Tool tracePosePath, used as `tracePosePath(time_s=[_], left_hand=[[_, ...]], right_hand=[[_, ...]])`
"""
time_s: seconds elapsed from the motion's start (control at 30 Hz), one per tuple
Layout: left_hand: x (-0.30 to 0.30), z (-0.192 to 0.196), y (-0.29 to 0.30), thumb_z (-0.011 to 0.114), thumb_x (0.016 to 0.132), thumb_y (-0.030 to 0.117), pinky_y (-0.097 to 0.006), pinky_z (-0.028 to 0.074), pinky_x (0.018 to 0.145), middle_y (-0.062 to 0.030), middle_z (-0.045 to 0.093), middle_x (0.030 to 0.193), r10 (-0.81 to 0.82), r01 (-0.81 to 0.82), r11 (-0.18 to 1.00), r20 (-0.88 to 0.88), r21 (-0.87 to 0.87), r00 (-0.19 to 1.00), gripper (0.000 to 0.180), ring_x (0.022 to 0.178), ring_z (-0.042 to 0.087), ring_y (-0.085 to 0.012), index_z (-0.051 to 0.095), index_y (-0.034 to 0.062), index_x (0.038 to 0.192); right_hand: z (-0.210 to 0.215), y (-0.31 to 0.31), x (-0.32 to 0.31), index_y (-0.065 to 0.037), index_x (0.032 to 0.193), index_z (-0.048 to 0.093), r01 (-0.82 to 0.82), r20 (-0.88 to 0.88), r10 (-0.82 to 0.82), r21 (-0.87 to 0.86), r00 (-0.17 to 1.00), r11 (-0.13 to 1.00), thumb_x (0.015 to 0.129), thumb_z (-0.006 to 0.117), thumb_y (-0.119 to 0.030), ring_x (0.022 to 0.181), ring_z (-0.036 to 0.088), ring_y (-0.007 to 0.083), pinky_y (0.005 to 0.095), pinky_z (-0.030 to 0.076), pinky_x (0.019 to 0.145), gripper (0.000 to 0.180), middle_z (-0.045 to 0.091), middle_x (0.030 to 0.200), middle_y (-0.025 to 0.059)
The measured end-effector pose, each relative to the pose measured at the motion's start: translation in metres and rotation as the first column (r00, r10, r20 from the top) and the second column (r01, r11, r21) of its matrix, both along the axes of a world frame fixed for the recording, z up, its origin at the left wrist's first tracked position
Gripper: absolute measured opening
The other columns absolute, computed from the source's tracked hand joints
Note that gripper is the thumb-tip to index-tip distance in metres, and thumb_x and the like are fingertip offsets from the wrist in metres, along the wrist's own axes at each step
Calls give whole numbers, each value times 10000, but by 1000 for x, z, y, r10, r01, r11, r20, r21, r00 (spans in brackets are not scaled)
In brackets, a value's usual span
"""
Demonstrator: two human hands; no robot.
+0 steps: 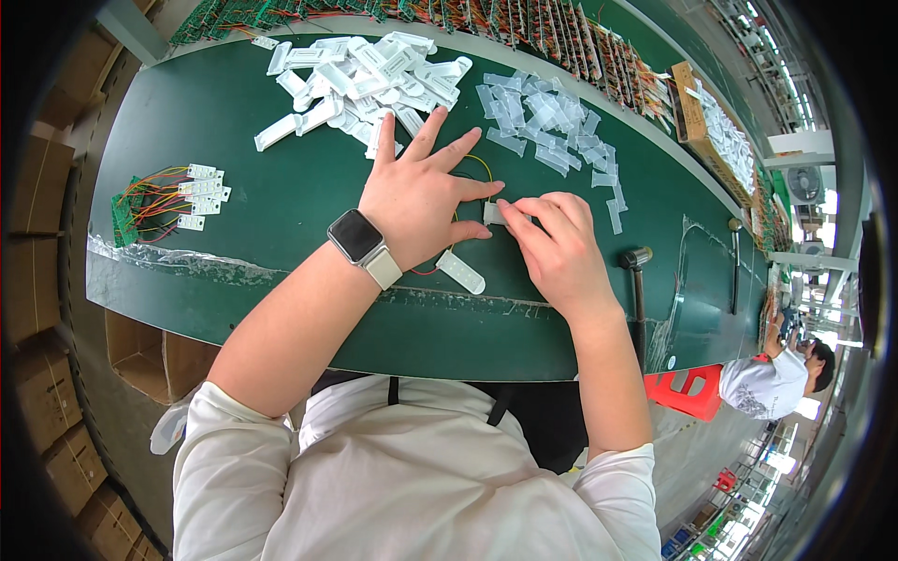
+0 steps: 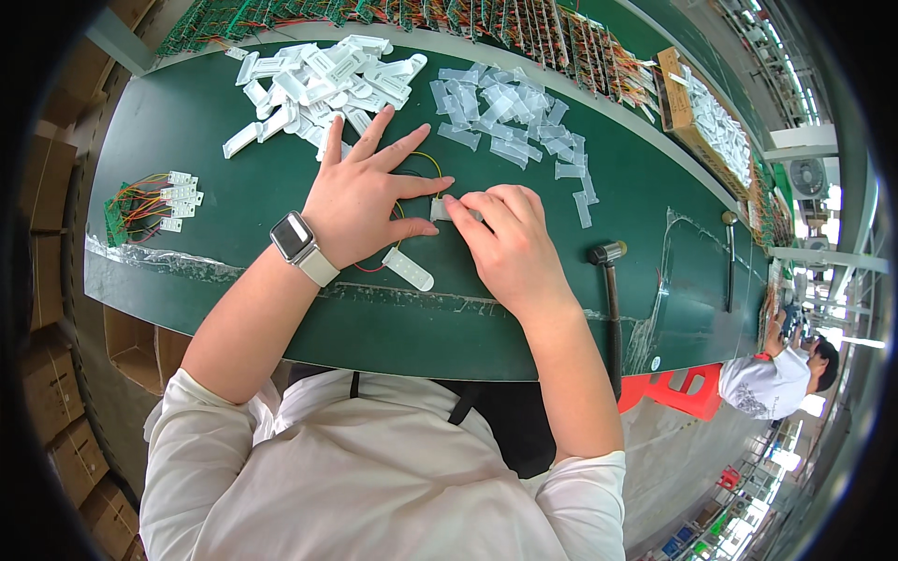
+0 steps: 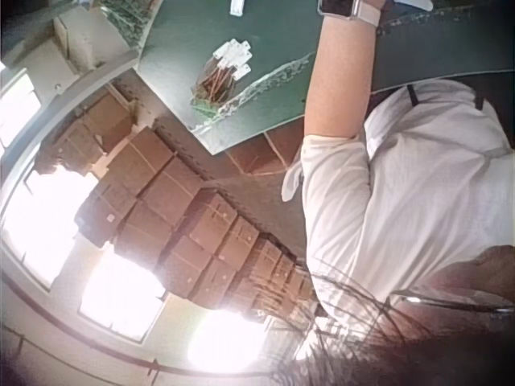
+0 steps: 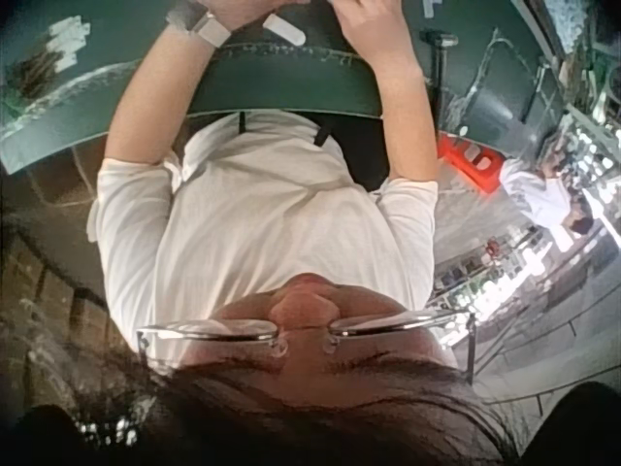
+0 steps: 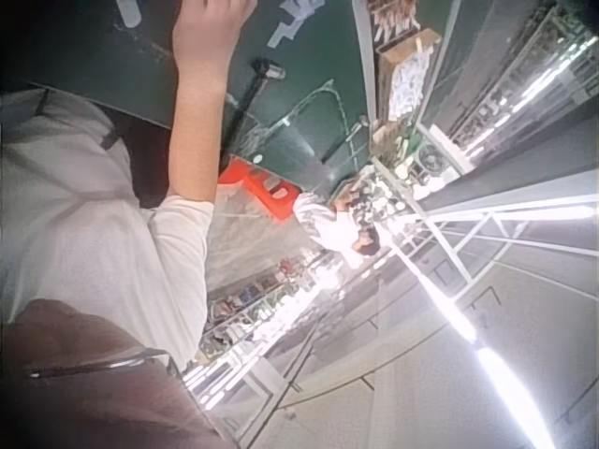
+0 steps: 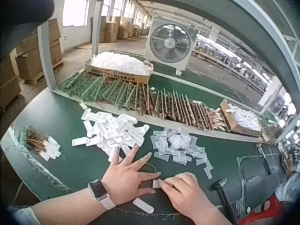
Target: Manually assemble and secure small plastic covers onto LED components using a hammer.
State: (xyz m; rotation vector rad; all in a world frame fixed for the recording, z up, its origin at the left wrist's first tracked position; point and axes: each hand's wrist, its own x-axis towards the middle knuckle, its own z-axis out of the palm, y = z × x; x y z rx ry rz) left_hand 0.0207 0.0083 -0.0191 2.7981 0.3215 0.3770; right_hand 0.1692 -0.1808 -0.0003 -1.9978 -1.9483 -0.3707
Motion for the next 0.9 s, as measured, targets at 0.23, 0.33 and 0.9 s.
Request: tracePosePath(time_s=[0.23,0.33,0.9], left_hand=[[-1,1,0,845,804,616,-777,161,1263,-29,495,1690,-2,2,1000,6,4,1000,571,1628,314,-376,771,444,1344],[-1,2,-1,843,806,618,-779,164,1260,-28,502,1685,4,-4,1000,0,13,1000,566,1625,322,-374,772,449,1341],[-1,2,-1,848,799,608,-800,145,1252,-22,501,1687,2,-2,1000,2,2,1000,574,1633,298,-391,772,441,1344]], right_hand=[[1,0,1,-122,1127,813,28,-26,-28,9,999,1000,836,810,-51,1019,640,220,433,496,1012,300,714,1085,-22],[-4,-1,0,-144,1115,820,72,-57,-71,11,996,997,848,821,-61,1011,636,213,428,489,1003,280,717,1082,-39],[-7,-8,-15,-162,1136,810,129,100,-135,68,986,989,843,855,-148,1022,609,193,471,458,1025,297,687,1116,-51]])
